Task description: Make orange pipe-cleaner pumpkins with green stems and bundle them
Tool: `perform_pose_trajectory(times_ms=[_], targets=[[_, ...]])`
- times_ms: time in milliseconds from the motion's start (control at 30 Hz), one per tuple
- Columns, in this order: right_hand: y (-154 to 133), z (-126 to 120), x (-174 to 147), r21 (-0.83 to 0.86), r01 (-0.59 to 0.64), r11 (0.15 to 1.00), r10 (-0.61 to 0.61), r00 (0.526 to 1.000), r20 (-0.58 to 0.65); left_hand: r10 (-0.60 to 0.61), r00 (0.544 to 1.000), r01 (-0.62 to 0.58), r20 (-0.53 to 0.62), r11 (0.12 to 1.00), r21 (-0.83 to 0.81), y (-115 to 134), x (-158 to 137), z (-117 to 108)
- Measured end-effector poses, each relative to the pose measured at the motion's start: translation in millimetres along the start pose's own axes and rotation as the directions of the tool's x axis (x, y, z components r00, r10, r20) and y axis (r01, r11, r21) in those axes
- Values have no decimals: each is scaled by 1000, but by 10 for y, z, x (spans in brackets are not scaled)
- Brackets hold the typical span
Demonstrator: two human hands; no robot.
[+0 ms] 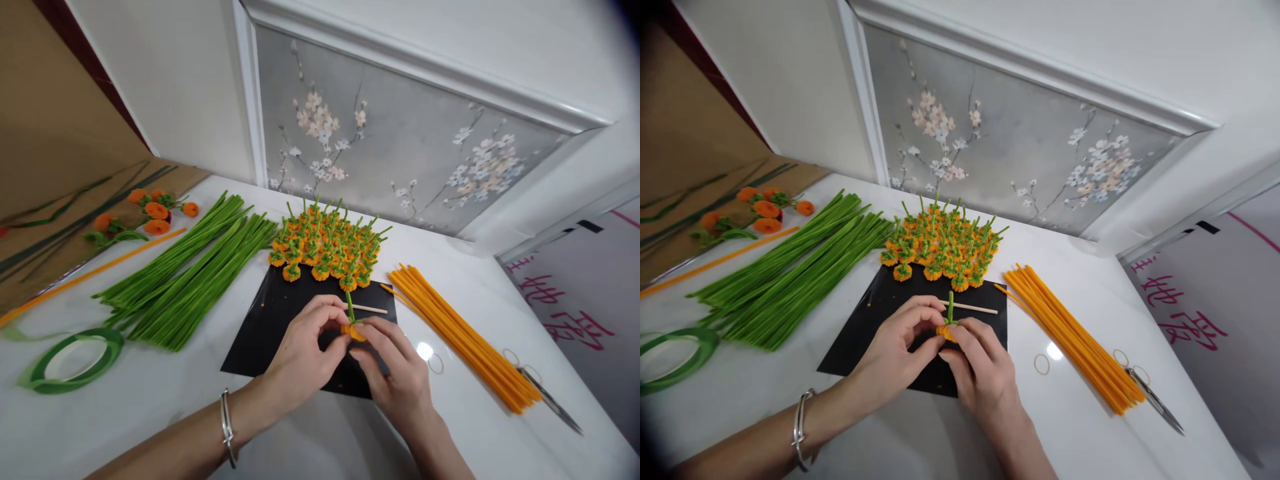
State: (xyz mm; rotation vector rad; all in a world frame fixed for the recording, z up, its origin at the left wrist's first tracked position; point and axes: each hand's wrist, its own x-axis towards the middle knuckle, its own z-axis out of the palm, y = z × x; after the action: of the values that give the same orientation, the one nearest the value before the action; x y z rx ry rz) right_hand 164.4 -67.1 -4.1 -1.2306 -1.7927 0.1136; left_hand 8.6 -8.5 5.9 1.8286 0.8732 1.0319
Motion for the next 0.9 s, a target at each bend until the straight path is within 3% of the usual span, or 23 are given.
perform_pose_trajectory(times_ms=[200,300,633,900], targets=[[-33,22,22,165,-268,949,272,962,-6,90,996,-90,3,985,148,11,-8,-20],[-37,46,11,198,-348,916,352,936,14,136,991,-135,9,973,186,10,-8,-18],[-43,64,-20,248,-401,882,403,914,43,228,971,-236,79,964,125,5,16,-46],[-33,27,12,234,-378,896,375,925,61,259,958,-271,126,957,99,-14,37,-56]])
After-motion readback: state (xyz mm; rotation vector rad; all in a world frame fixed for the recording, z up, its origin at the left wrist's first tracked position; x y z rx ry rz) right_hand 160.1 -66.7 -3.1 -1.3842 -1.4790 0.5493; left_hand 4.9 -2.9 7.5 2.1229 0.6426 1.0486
